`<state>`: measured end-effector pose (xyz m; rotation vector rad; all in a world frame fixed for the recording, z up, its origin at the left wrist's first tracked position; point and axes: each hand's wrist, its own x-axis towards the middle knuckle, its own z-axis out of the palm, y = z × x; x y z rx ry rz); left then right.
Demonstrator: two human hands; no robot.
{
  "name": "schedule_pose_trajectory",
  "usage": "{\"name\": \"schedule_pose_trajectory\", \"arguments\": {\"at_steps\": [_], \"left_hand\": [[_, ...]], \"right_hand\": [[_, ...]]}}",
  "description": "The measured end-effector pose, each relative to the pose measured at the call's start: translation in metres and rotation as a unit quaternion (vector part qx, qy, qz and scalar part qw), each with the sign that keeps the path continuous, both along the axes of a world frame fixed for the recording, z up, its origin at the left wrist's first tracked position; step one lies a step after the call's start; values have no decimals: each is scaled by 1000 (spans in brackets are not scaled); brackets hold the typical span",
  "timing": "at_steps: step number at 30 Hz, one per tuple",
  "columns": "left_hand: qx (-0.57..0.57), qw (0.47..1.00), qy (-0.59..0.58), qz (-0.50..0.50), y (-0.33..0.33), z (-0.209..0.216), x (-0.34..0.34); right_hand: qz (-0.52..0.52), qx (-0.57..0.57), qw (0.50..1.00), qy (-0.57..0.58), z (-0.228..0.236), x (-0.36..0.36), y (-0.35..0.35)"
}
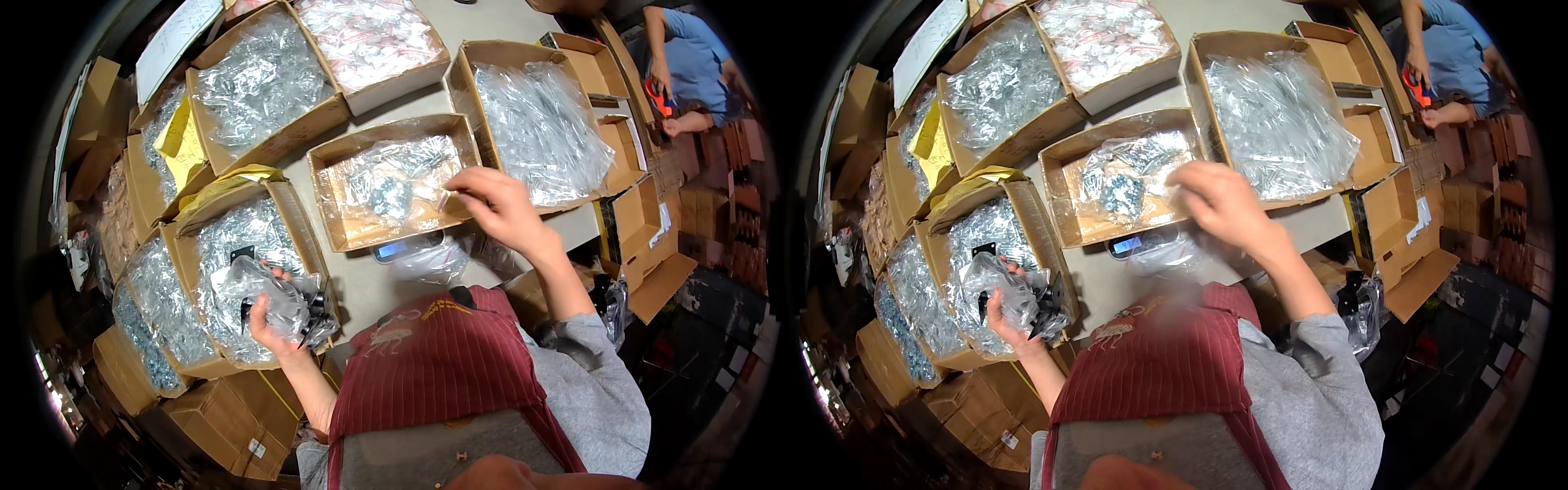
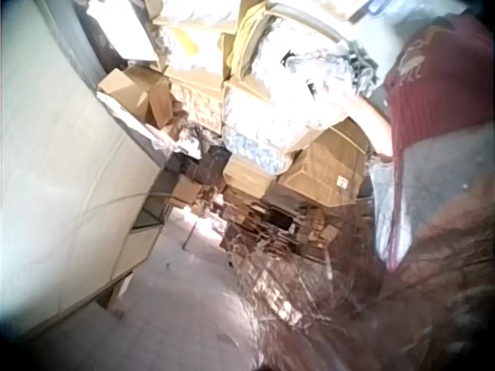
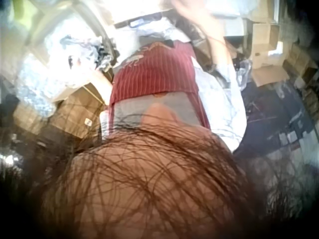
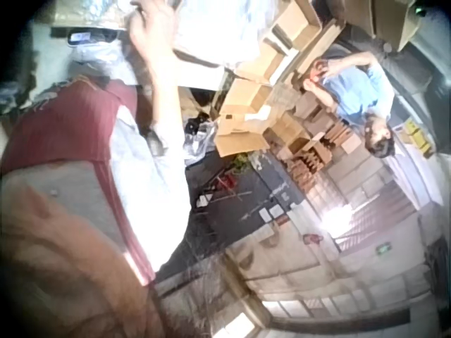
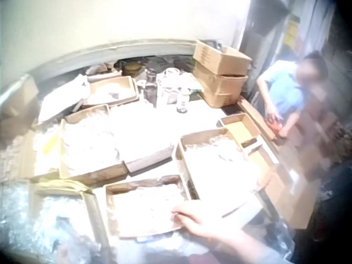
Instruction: The person moves through a warehouse area filled with cardboard boxes, then stands at a table to pack small items wrapped in plastic into cardboard boxes. The person uses a handheld scanner to scan items and a digital scale to weigh them before placing them into the boxes.
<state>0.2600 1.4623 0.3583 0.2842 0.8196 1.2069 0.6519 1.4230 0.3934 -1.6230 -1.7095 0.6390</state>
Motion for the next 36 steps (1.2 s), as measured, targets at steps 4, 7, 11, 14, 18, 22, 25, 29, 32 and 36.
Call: {"name": "schedule_pose_trajectory", "arguments": {"at_steps": [4, 7, 11, 14, 18, 22, 25, 29, 32, 36], "left_hand": [[1, 1000, -13, -1, 0, 1, 0], [0, 1000, -26, -2, 1, 3, 2], [-5, 1000, -23, 7, 0, 4, 2], [-8, 1000, -26, 5, 0, 7, 5], [-19, 999, -25, 11, 1, 6, 5], [-37, 998, 13, 39, 1, 6, 9], [-34, 998, 22, 41, 2, 2, 8], [-28, 999, 3, 31, 4, 5, 9], [-35, 999, 1, 30, 3, 6, 9], [-37, 999, 3, 33, 3, 6, 8]], "right_hand": [[54, -119, 955, -268, -28, -26, 26], [62, -174, 936, -301, -48, -31, 41], [85, -230, 934, -261, -61, -23, 55], [121, -233, 942, -210, -45, -16, 57], [170, -288, 929, -156, -40, -20, 54], [203, -297, 933, -18, -48, -19, 59], [217, -276, 933, 81, -48, -21, 63], [226, -285, 929, 67, -41, -29, 69], [193, -245, 950, 13, -39, -33, 68], [149, -212, 966, -13, -32, -32, 62]]}}
